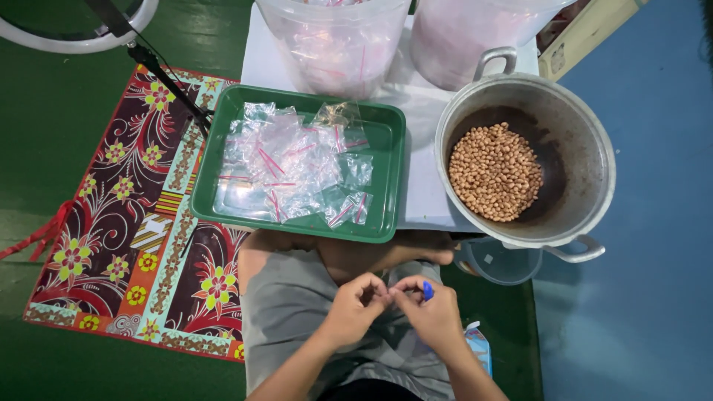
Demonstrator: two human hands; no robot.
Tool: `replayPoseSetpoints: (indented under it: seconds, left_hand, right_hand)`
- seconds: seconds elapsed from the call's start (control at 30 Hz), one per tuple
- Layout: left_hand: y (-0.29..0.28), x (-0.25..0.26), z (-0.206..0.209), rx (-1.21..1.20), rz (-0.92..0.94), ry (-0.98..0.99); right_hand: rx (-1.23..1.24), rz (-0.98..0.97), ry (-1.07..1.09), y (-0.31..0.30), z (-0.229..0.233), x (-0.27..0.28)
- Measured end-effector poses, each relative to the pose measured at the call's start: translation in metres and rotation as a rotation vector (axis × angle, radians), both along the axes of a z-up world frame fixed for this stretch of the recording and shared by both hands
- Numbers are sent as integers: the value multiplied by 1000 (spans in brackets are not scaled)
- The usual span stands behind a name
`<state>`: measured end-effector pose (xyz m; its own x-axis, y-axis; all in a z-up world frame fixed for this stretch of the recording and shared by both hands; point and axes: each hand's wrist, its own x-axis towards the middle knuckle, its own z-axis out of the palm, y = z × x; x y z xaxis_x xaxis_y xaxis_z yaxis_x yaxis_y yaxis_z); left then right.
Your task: Filling small plastic bags with peanuts using a spoon.
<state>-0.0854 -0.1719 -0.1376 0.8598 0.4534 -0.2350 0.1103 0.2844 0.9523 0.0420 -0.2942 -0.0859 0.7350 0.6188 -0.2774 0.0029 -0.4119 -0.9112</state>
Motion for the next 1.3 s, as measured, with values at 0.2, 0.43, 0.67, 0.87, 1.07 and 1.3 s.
replayPoseSetpoints:
  seconds: [0.2,0.43,0.67,0.87,1.07,1.3]
  left_hand:
    - [1,6,28,404,131,79]
    - [2,-6,7,1070,-190,71]
    - [17,-12,23,1375,-342,6]
    - [35,-13,52,1178,-345,-87]
    - [51,-15,100,997,59,-26]
    - [58,-26,104,906,264,-26]
  right_hand:
    - [-177,26,-335,5,6,1]
    - [-326,136,-386,-2,2,7]
    - [-490,282,-337,-10,7,19]
    - [-8,243,197,-43,33,39]
    - [729,-250,-286,-93,105,57]
    - [411,-484,-477,-61,85,105]
